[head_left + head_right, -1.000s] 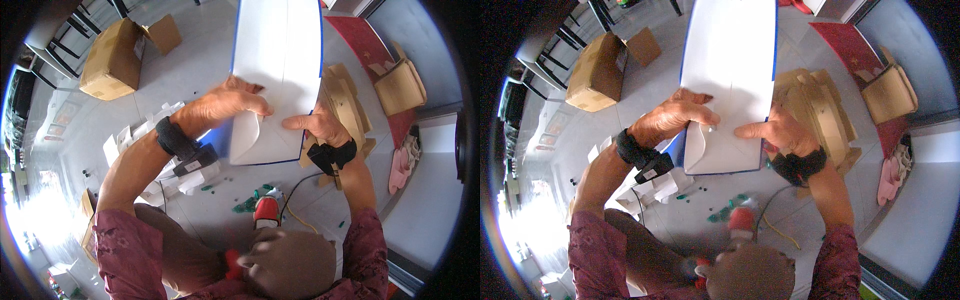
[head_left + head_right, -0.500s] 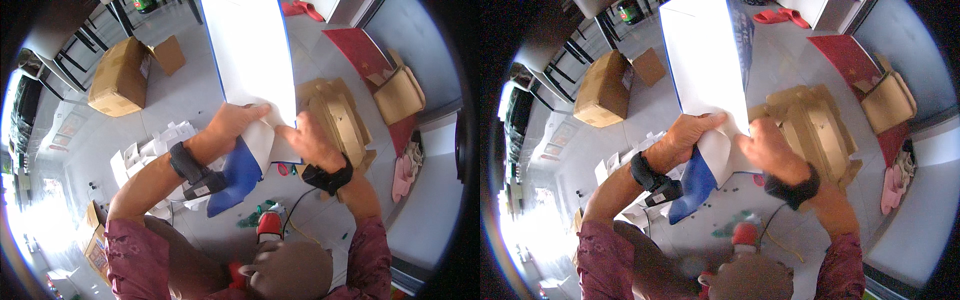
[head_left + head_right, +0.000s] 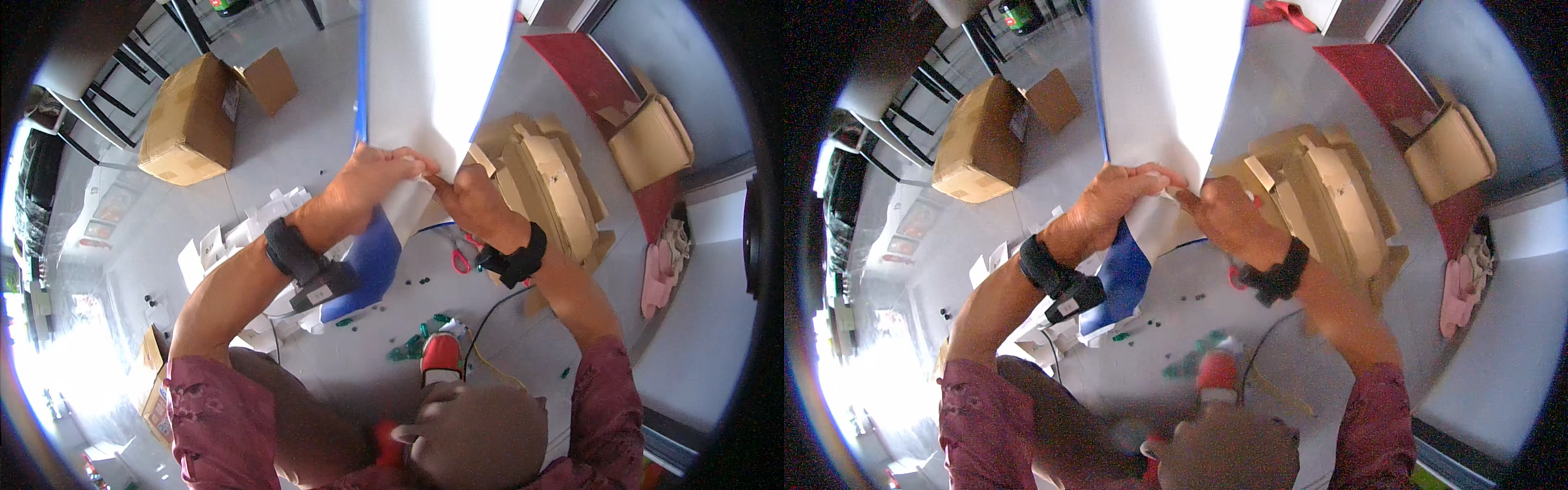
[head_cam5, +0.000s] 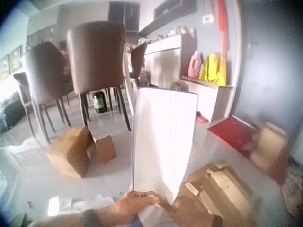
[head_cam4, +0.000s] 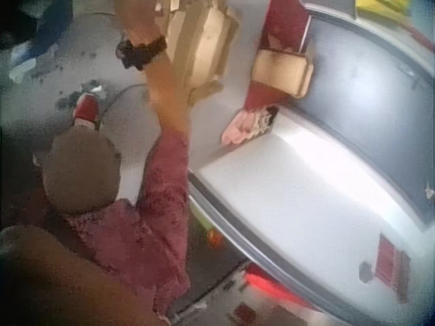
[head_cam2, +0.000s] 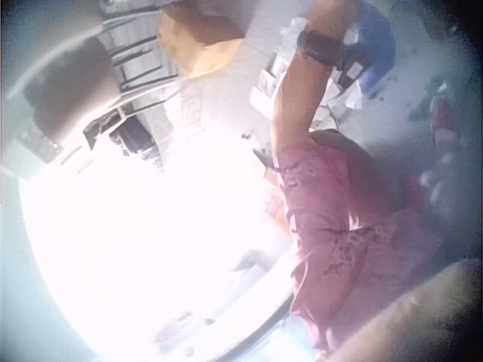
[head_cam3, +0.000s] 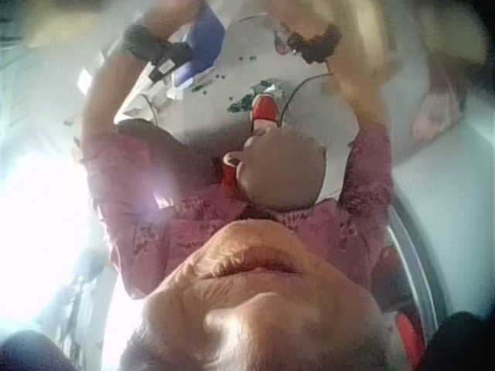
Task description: The person breaks down a blue and white box and a cardboard box, using scissors to cut the cardboard and flattening the pieces by hand.
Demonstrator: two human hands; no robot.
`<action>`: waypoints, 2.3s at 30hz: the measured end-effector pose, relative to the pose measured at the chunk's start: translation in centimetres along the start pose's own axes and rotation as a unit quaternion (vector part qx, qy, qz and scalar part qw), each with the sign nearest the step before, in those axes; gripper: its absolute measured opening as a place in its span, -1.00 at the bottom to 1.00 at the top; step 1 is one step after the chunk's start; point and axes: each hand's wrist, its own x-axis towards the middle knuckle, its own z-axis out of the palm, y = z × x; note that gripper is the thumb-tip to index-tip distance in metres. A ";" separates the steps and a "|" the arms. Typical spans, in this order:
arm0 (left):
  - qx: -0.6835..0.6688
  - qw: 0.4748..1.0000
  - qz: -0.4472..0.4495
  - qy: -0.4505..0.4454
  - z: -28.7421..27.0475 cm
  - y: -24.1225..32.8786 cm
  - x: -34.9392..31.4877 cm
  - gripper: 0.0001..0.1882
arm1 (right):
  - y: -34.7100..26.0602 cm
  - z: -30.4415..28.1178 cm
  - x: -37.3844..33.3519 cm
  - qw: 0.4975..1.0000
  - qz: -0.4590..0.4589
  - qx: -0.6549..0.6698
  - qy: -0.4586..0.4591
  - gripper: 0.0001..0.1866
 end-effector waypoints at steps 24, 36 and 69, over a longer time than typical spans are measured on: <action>-0.209 0.971 0.034 0.109 -2.3 0.5 0.8 -0.60 | 0.5 -0.5 0.9 0.993 -0.088 -0.078 -0.007 -0.60; -0.262 0.957 0.072 0.104 -4.7 -0.8 2.6 -0.59 | 2.1 -1.3 1.5 0.968 0.108 0.225 -0.022 -0.67; 0.290 0.907 0.172 0.250 -3.8 5.7 0.6 -0.51 | -2.5 -5.6 7.5 0.960 -0.137 0.068 0.234 -0.90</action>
